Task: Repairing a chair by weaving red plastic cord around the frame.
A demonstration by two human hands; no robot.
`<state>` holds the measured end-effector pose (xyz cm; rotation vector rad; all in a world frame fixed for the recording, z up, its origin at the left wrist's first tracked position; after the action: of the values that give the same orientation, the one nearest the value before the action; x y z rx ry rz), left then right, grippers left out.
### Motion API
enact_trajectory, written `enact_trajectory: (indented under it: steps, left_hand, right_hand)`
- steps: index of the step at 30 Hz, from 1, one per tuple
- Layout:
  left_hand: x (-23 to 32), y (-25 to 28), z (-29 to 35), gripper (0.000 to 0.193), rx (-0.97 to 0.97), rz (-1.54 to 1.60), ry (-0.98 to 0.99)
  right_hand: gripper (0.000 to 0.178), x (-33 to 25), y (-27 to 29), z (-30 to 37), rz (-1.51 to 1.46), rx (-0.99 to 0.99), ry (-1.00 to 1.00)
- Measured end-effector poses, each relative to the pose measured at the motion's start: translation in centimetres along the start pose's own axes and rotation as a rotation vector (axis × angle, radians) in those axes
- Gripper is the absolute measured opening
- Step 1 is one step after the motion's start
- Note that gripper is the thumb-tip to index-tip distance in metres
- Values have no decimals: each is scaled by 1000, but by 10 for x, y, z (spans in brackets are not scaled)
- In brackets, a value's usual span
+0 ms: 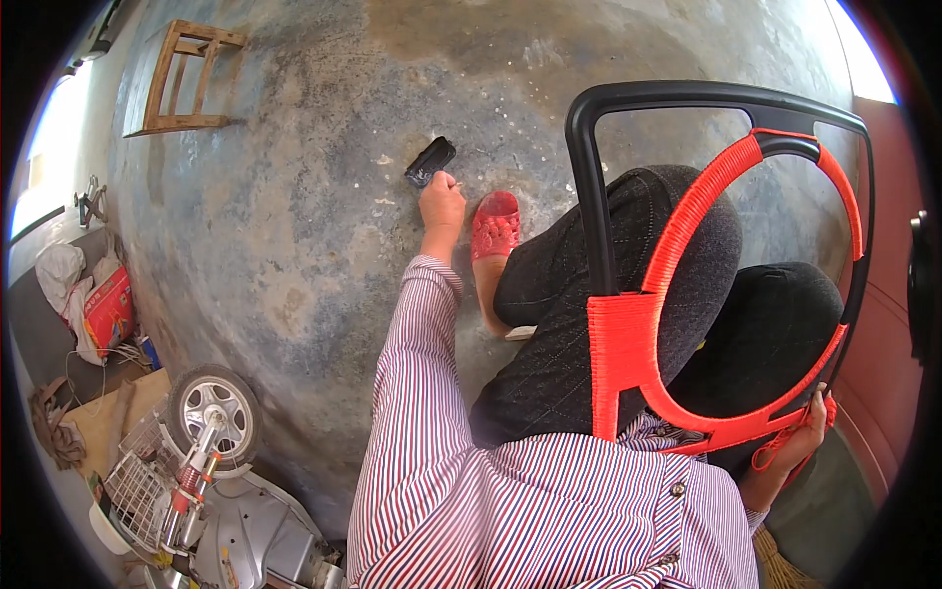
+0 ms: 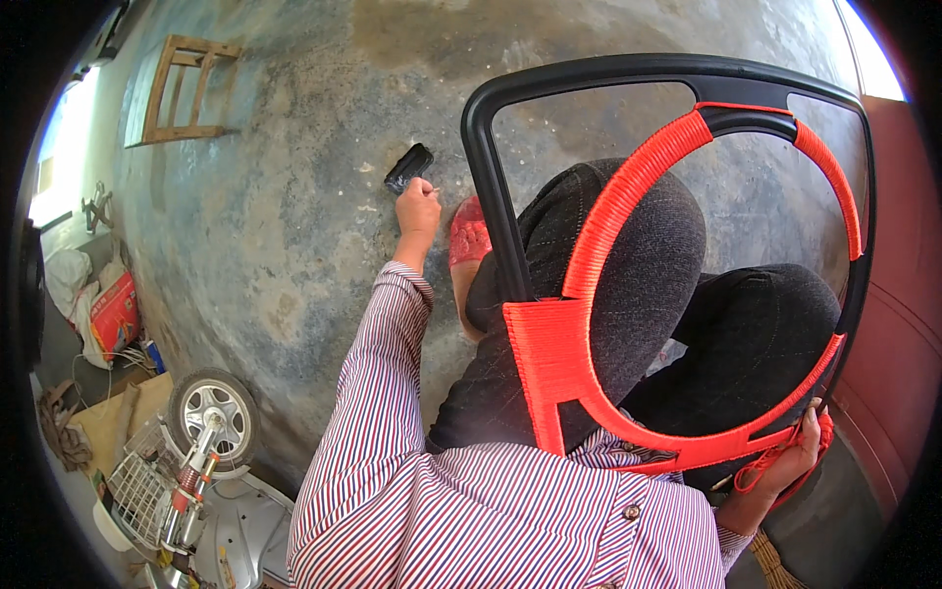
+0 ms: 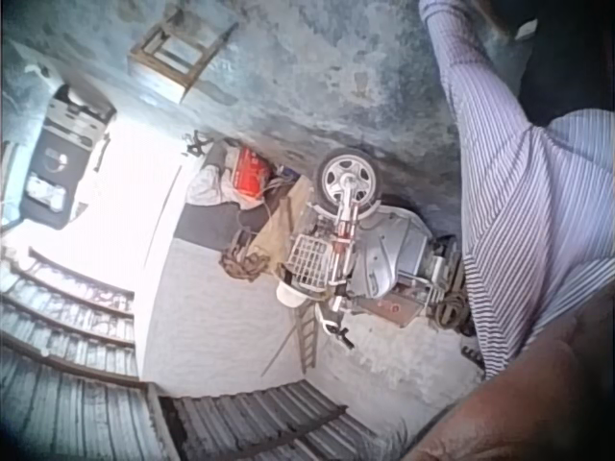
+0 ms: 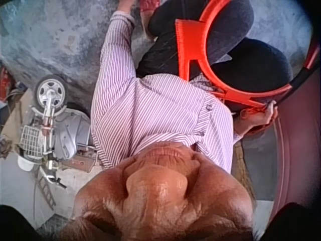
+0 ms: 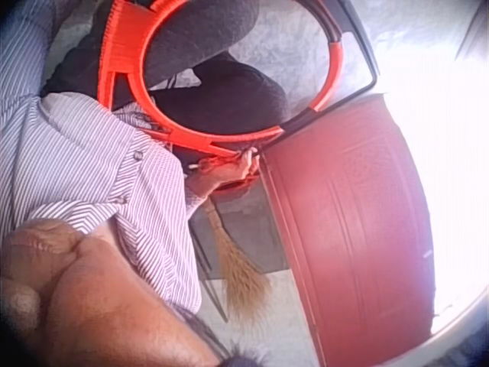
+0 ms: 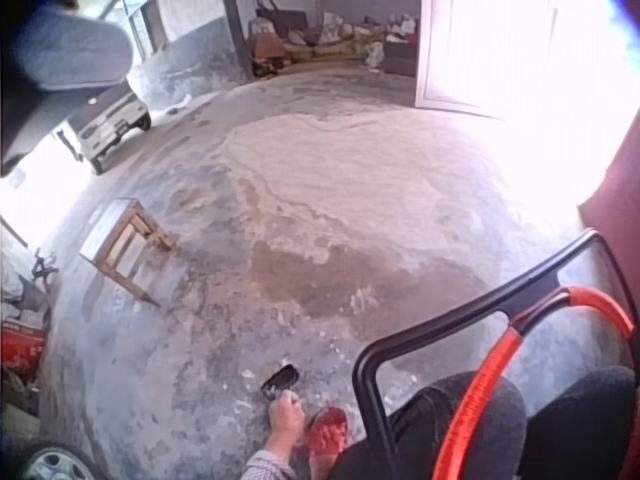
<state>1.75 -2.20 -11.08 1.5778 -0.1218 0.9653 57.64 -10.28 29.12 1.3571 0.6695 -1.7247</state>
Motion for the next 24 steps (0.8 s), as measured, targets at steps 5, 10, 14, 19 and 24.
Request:
enact_trajectory:
  steps: [5, 10, 14, 19, 24]
  left_hand:
    - [-7, 0, 0, 12, 2, -13, 47]
    - [-9, 1, -2, 14, -3, -45, 90]
    - [-15, 2, -2, 14, 9, -49, 96]
    - [-8, 4, -3, 14, 25, -66, 75]
    - [-10, 5, -3, 13, 43, -102, 48]
  right_hand:
    - [24, 1, 9, -4, 0, -91, -10]
    - [26, 0, 8, -3, -17, -162, 13]
    - [23, 1, -20, 4, 63, 178, 45]
    - [23, 1, 7, -2, 43, -35, 12]
    - [23, -3, -3, 0, 12, -90, 1]
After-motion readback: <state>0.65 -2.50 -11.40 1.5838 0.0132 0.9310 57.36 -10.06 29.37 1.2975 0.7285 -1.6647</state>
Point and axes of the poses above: each hand's wrist, its own z-axis away from the middle knuckle, its own y-axis out of the back of the hand, x = y × z, the point moved 1 cm from there along -z, towards the middle knuckle, and after that the axes turned 3 degrees about z, right-handed, at the moved point
